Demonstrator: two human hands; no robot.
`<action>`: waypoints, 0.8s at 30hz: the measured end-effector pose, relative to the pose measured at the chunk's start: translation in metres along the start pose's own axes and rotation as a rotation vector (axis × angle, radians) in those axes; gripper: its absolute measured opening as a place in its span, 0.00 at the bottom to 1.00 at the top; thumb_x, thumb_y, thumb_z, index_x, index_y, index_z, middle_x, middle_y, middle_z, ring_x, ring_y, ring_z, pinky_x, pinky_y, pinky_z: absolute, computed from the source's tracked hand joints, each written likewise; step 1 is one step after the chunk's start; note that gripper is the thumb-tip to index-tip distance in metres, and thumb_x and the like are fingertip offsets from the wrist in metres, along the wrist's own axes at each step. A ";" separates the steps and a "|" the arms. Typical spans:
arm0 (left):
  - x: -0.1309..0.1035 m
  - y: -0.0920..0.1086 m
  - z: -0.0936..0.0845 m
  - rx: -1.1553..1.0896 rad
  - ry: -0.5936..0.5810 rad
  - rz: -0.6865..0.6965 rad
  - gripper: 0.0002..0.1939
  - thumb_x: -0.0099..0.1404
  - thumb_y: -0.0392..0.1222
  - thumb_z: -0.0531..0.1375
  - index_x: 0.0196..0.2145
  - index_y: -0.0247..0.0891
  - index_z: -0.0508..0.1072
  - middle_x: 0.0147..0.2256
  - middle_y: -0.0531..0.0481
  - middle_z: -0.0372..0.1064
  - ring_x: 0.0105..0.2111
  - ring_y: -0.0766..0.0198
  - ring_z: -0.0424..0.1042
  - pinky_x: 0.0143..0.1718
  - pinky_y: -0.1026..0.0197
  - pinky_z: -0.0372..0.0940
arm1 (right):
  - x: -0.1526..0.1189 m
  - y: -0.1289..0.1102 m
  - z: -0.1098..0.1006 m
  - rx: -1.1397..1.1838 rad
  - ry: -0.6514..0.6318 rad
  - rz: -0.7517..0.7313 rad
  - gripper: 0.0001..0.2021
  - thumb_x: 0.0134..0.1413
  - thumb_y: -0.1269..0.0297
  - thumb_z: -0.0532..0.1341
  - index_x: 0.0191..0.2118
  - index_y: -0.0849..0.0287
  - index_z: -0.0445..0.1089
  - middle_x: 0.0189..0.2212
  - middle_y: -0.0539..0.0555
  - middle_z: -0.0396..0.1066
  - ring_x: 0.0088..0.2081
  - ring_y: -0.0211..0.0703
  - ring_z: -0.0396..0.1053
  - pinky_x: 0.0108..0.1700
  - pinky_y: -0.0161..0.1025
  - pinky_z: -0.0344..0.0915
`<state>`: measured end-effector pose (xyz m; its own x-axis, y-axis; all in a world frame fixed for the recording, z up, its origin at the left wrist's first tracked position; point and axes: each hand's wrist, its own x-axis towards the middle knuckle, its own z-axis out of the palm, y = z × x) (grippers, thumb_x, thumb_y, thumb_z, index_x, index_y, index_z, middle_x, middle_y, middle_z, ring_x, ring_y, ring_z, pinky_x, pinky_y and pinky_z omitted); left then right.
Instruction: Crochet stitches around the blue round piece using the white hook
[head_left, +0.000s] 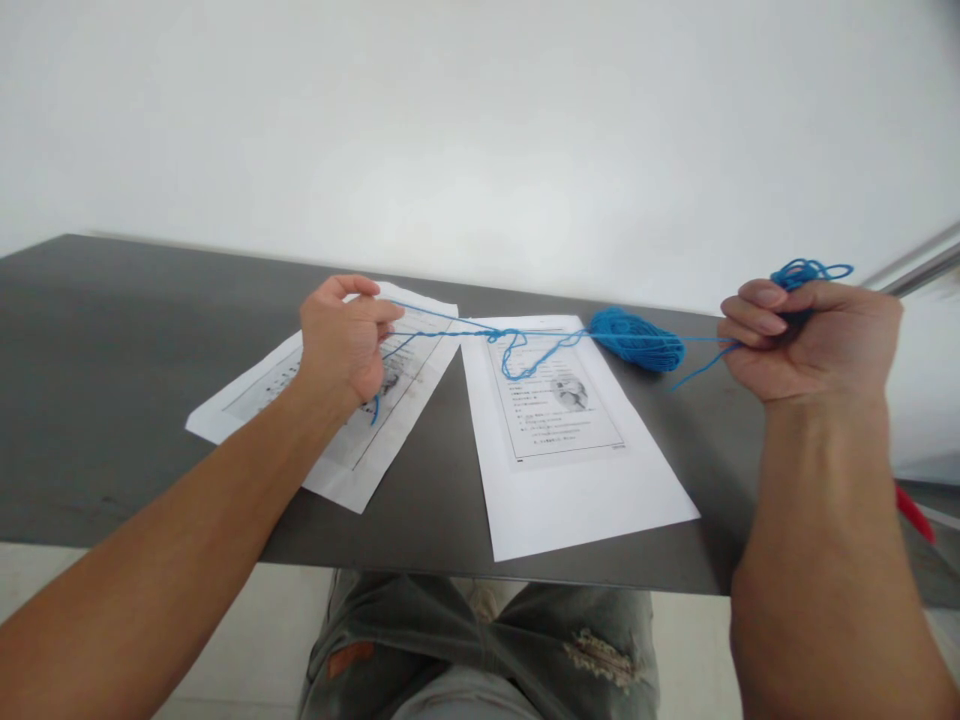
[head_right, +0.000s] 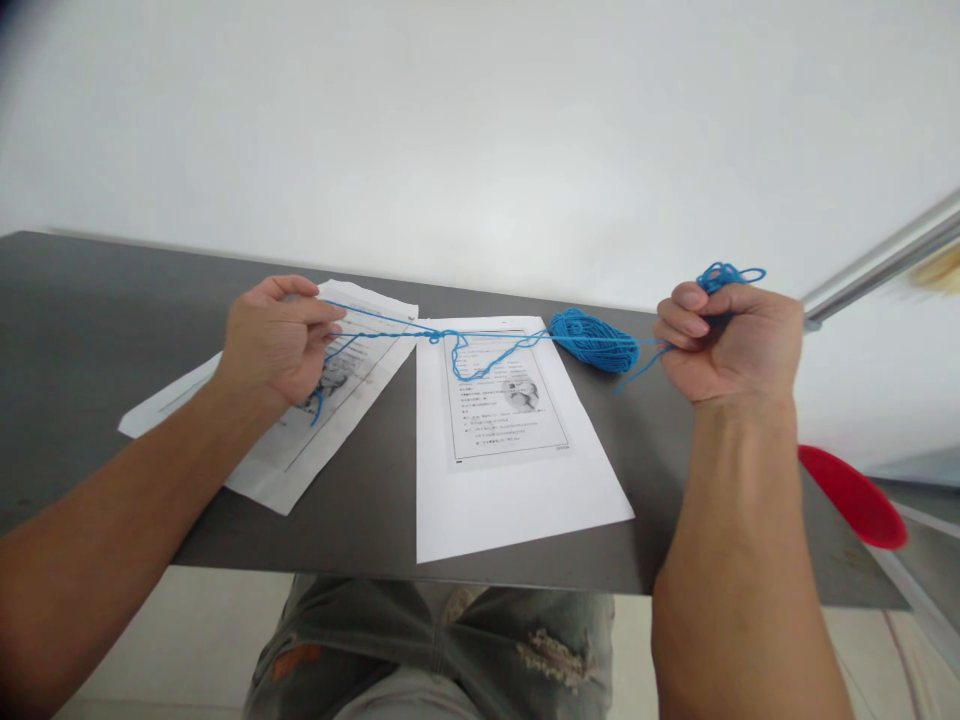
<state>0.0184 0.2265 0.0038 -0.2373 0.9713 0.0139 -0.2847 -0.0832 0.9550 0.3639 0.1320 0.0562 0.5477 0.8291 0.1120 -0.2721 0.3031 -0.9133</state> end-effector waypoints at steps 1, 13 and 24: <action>0.000 0.000 0.001 -0.001 -0.011 0.002 0.18 0.46 0.23 0.65 0.27 0.42 0.65 0.18 0.62 0.59 0.18 0.73 0.55 0.24 0.64 0.56 | 0.000 0.000 0.000 -0.001 0.003 -0.004 0.10 0.19 0.76 0.55 0.17 0.60 0.55 0.21 0.46 0.51 0.20 0.26 0.42 0.18 0.29 0.37; -0.007 0.012 0.004 -0.148 -0.135 -0.134 0.20 0.62 0.46 0.69 0.21 0.43 0.61 0.13 0.62 0.38 0.16 0.71 0.38 0.21 0.61 0.53 | -0.002 0.001 0.003 0.003 -0.010 0.001 0.11 0.20 0.78 0.56 0.19 0.59 0.56 0.20 0.48 0.55 0.19 0.27 0.44 0.17 0.29 0.37; -0.007 0.015 0.003 -0.298 -0.114 -0.295 0.34 0.77 0.61 0.46 0.18 0.41 0.64 0.12 0.58 0.39 0.14 0.69 0.39 0.17 0.63 0.52 | 0.000 -0.002 0.003 -0.026 0.119 0.008 0.07 0.29 0.74 0.56 0.20 0.59 0.57 0.21 0.50 0.57 0.18 0.28 0.46 0.16 0.31 0.35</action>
<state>0.0181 0.2193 0.0193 -0.0058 0.9801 -0.1984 -0.5848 0.1576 0.7958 0.3619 0.1325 0.0588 0.6359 0.7695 0.0589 -0.2570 0.2832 -0.9240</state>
